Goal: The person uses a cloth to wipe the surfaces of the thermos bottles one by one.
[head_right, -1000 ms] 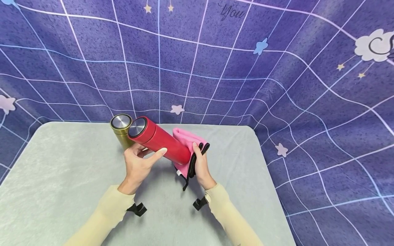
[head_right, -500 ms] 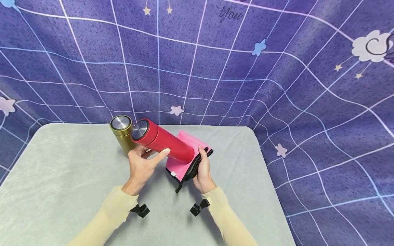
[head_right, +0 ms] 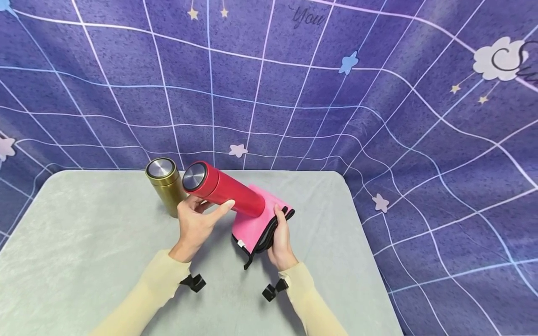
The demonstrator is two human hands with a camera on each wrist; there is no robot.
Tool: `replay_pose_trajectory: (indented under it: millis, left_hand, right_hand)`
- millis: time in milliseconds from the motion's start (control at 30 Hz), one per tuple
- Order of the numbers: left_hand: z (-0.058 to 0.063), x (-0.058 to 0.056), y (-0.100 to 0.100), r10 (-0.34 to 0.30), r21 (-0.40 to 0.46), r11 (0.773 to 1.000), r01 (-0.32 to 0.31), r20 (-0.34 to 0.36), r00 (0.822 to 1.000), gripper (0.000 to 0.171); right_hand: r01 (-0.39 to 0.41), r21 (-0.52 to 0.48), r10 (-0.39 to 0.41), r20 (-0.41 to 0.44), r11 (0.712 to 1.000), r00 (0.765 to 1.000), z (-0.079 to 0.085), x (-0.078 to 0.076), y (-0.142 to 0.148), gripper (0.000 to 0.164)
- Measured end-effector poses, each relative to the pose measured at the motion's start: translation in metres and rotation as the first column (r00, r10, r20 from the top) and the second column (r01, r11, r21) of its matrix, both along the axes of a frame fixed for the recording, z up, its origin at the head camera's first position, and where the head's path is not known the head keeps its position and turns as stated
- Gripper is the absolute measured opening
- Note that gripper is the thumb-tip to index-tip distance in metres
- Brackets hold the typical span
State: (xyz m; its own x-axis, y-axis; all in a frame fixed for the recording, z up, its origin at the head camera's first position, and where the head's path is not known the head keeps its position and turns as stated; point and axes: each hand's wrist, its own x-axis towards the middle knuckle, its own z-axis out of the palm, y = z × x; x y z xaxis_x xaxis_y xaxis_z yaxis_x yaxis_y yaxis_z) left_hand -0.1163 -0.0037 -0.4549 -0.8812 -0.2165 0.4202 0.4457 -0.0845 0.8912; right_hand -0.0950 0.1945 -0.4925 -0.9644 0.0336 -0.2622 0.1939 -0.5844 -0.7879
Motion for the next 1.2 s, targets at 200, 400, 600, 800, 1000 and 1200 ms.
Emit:
replay_pose_trajectory:
  millis: [200,400,600,800,1000,1200]
  left_hand:
    - [0.0,-0.004,0.001,-0.02,-0.023,1.0,0.021,0.021,1.0,0.035]
    - [-0.003,-0.007,0.0,-0.007,-0.078,0.997,0.009,0.024,1.0,0.036]
    - [-0.007,-0.01,-0.002,0.016,-0.156,0.988,-0.009,0.046,0.999,0.037]
    - [-0.012,-0.015,0.0,-0.011,-0.218,0.976,0.025,0.069,0.998,0.041]
    - [-0.016,-0.02,0.008,-0.021,-0.302,0.952,0.053,0.108,0.994,0.045]
    - [-0.023,-0.029,0.017,-0.046,-0.338,0.936,0.093,0.144,0.988,0.053]
  right_hand:
    - [0.021,0.041,-0.021,-0.002,0.999,1.0,-0.002,0.007,0.009,0.035]
    - [0.041,0.091,-0.044,0.026,0.995,0.999,-0.005,0.014,0.022,0.036]
    - [0.058,0.15,-0.063,0.035,0.987,0.997,-0.01,0.02,0.039,0.037]
    - [0.079,0.174,-0.086,0.034,0.982,0.996,-0.013,0.026,0.054,0.037]
    - [0.113,0.176,-0.123,0.048,0.978,0.991,-0.013,0.031,0.068,0.036]
    - [0.153,0.162,-0.159,0.025,0.975,0.987,-0.016,0.034,0.08,0.036]
